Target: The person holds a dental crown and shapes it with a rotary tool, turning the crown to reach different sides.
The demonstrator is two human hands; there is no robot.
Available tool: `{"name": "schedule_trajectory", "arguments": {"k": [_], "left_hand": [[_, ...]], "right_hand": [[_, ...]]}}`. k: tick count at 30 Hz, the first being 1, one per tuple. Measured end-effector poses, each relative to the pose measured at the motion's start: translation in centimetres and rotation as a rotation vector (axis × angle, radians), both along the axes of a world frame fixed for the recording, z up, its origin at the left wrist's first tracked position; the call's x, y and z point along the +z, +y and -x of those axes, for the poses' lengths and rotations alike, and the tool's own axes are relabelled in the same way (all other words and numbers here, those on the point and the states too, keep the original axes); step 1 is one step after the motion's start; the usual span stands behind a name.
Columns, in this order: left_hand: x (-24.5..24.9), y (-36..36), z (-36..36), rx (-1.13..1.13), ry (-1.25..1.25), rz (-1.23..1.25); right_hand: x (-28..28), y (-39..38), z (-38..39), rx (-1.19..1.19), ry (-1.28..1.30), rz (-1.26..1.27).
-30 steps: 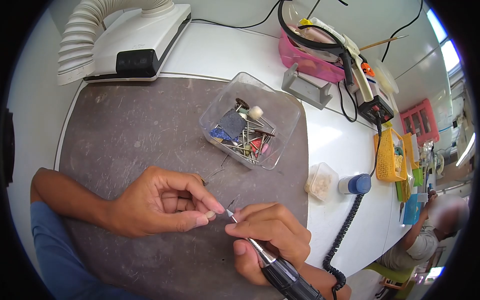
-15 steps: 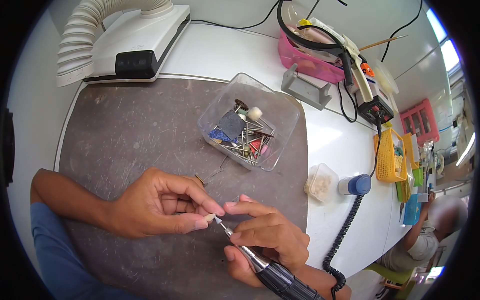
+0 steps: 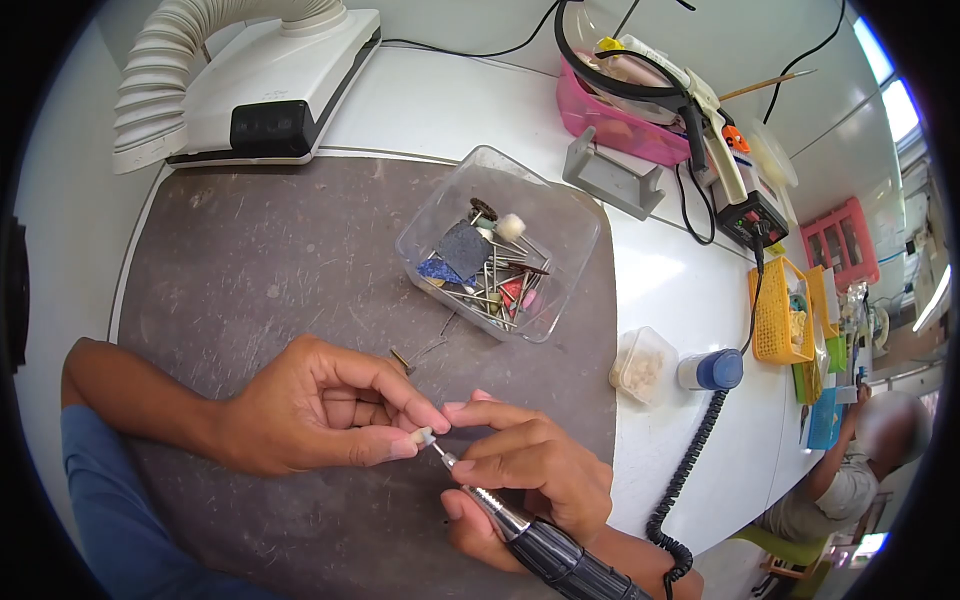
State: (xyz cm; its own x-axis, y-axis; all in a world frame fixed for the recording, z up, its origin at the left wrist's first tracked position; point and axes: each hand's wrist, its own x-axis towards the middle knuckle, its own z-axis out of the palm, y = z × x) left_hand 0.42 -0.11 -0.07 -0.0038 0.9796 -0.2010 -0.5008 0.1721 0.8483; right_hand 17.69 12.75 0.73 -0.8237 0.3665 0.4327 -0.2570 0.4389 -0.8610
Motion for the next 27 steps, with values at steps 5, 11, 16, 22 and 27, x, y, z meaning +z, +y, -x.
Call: {"name": "schedule_trajectory", "arguments": {"k": [5, 11, 16, 22, 27], "left_hand": [[0.1, 0.04, 0.01, 0.002, 0.018, -0.01], [0.12, 0.03, 0.03, 0.005, 0.006, -0.001], [-0.03, 0.06, 0.01, 0.008, 0.007, -0.023], [0.08, 0.07, -0.03, 0.017, 0.015, -0.029], [0.04, 0.08, -0.03, 0.019, 0.021, -0.031]], "right_hand": [[-0.29, -0.08, 0.03, -0.016, 0.026, 0.013], [-0.19, -0.01, -0.02, 0.007, 0.01, 0.008], [-0.15, -0.02, -0.03, 0.021, 0.005, 0.007], [-0.05, -0.01, 0.03, 0.03, -0.003, 0.011], [-0.11, 0.02, 0.02, 0.02, -0.003, 0.015]]}}
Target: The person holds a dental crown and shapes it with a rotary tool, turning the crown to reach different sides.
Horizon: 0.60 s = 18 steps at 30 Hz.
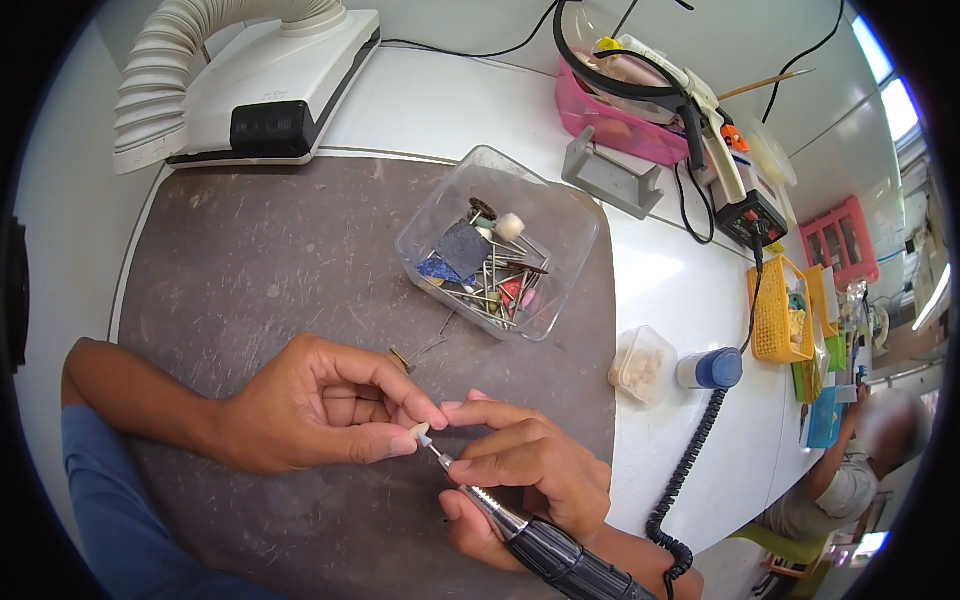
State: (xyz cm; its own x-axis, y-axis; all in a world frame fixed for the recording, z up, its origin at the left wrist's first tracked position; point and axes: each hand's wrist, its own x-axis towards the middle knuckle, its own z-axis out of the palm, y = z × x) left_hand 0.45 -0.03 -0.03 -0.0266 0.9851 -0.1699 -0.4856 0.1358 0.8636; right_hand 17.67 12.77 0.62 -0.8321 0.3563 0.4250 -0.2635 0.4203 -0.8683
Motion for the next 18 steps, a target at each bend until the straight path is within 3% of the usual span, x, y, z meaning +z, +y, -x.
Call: {"name": "schedule_trajectory", "arguments": {"k": [18], "left_hand": [[0.13, 0.05, -0.03, 0.0, -0.02, 0.004]], "right_hand": [[-0.15, -0.04, -0.07, -0.007, 0.012, 0.009]]}}
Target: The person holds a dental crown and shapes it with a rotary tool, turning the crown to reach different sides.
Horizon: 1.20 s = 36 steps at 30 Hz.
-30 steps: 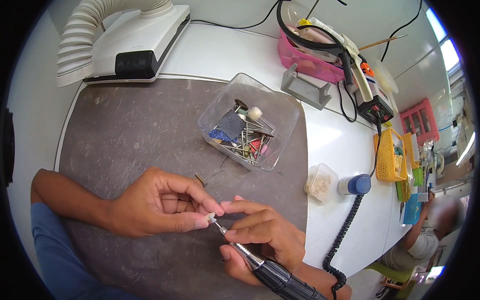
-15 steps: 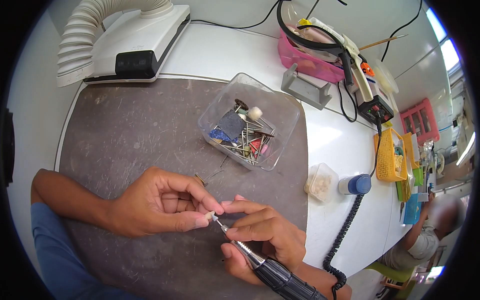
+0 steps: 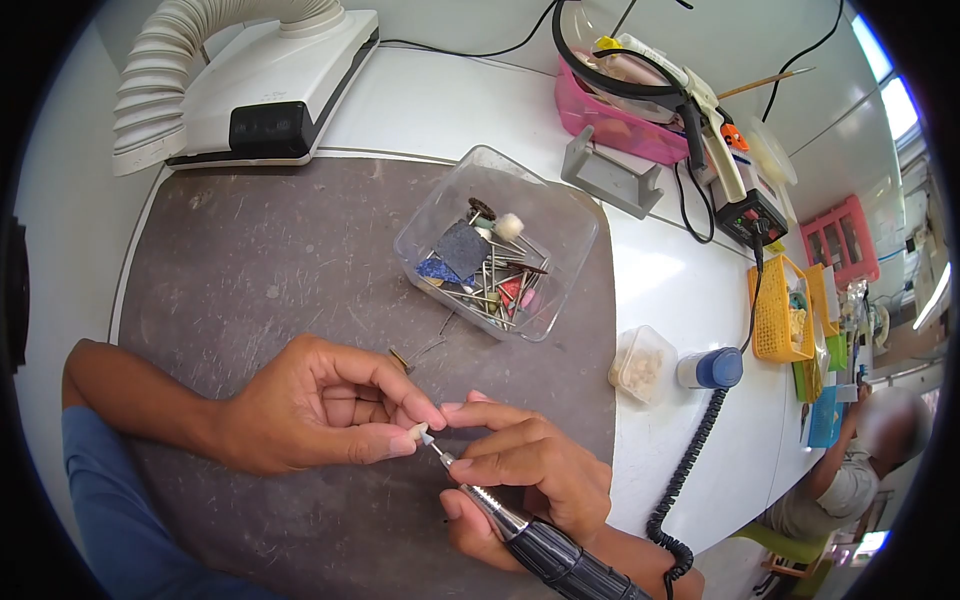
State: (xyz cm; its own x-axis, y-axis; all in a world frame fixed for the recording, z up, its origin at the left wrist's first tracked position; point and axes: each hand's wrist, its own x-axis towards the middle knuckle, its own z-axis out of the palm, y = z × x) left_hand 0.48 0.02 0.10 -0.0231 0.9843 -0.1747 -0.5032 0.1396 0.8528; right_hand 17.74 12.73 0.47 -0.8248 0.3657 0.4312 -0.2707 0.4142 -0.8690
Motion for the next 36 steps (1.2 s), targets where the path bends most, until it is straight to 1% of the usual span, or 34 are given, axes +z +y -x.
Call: {"name": "schedule_trajectory", "arguments": {"k": [11, 14, 16, 17, 22, 29, 31, 35, 36], "left_hand": [[0.0, -0.02, -0.01, -0.001, -0.014, 0.014], [-0.01, -0.02, 0.01, 0.009, 0.0, 0.002], [0.08, 0.0, 0.06, -0.003, 0.002, 0.006], [0.1, 0.01, 0.04, -0.003, 0.002, 0.006], [0.19, 0.01, 0.0, 0.022, 0.001, 0.031], [0.23, 0.03, -0.06, 0.027, 0.008, 0.017], [0.14, 0.03, -0.06, 0.015, -0.005, 0.016], [0.16, 0.05, -0.08, 0.029, -0.005, 0.018], [0.12, 0.04, -0.1, 0.027, 0.0, 0.017]], "right_hand": [[0.0, 0.12, -0.04, -0.001, -0.01, 0.01], [-0.2, 0.15, -0.22, 0.063, -0.044, -0.058], [-0.14, -0.1, 0.03, -0.035, -0.005, 0.029], [-0.05, -0.03, 0.04, -0.036, -0.005, 0.029], [-0.05, 0.4, -0.33, 0.08, -0.053, -0.108], [-0.19, 0.33, -0.28, 0.077, -0.039, -0.103], [-0.26, 0.16, -0.29, 0.021, -0.037, -0.092], [0.09, 0.25, 0.09, 0.041, -0.008, -0.092], [-0.03, 0.13, 0.07, 0.015, -0.002, -0.074]]}}
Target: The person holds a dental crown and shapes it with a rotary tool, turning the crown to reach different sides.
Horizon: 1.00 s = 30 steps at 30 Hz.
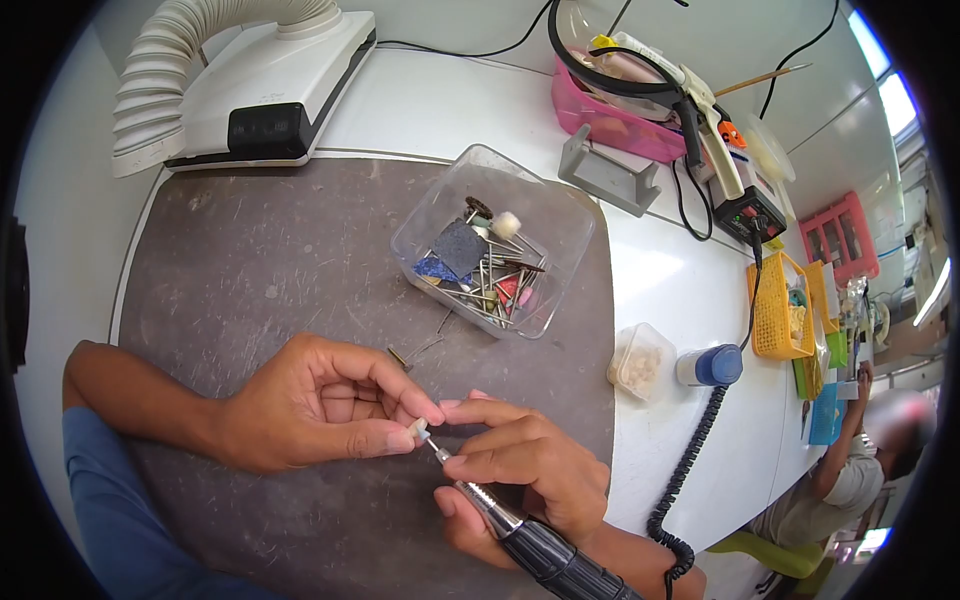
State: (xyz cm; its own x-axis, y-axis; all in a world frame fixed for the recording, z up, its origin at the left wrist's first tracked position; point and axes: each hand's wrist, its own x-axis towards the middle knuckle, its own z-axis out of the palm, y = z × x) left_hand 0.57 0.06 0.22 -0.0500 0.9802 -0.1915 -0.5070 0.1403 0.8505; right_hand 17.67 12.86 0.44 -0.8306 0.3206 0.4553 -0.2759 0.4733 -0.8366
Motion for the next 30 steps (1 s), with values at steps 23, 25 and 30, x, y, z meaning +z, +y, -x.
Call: {"name": "schedule_trajectory", "arguments": {"k": [23, 25, 30], "left_hand": [[0.05, 0.01, -0.07, 0.0, 0.009, -0.008], [-0.04, 0.01, -0.08, 0.008, 0.016, -0.019], [0.04, 0.03, -0.06, -0.001, 0.015, -0.015]], "right_hand": [[0.05, -0.17, 0.02, -0.042, -0.002, 0.052], [0.11, -0.11, -0.04, -0.007, -0.012, 0.031], [0.05, -0.13, -0.01, -0.035, -0.011, 0.044]]}}
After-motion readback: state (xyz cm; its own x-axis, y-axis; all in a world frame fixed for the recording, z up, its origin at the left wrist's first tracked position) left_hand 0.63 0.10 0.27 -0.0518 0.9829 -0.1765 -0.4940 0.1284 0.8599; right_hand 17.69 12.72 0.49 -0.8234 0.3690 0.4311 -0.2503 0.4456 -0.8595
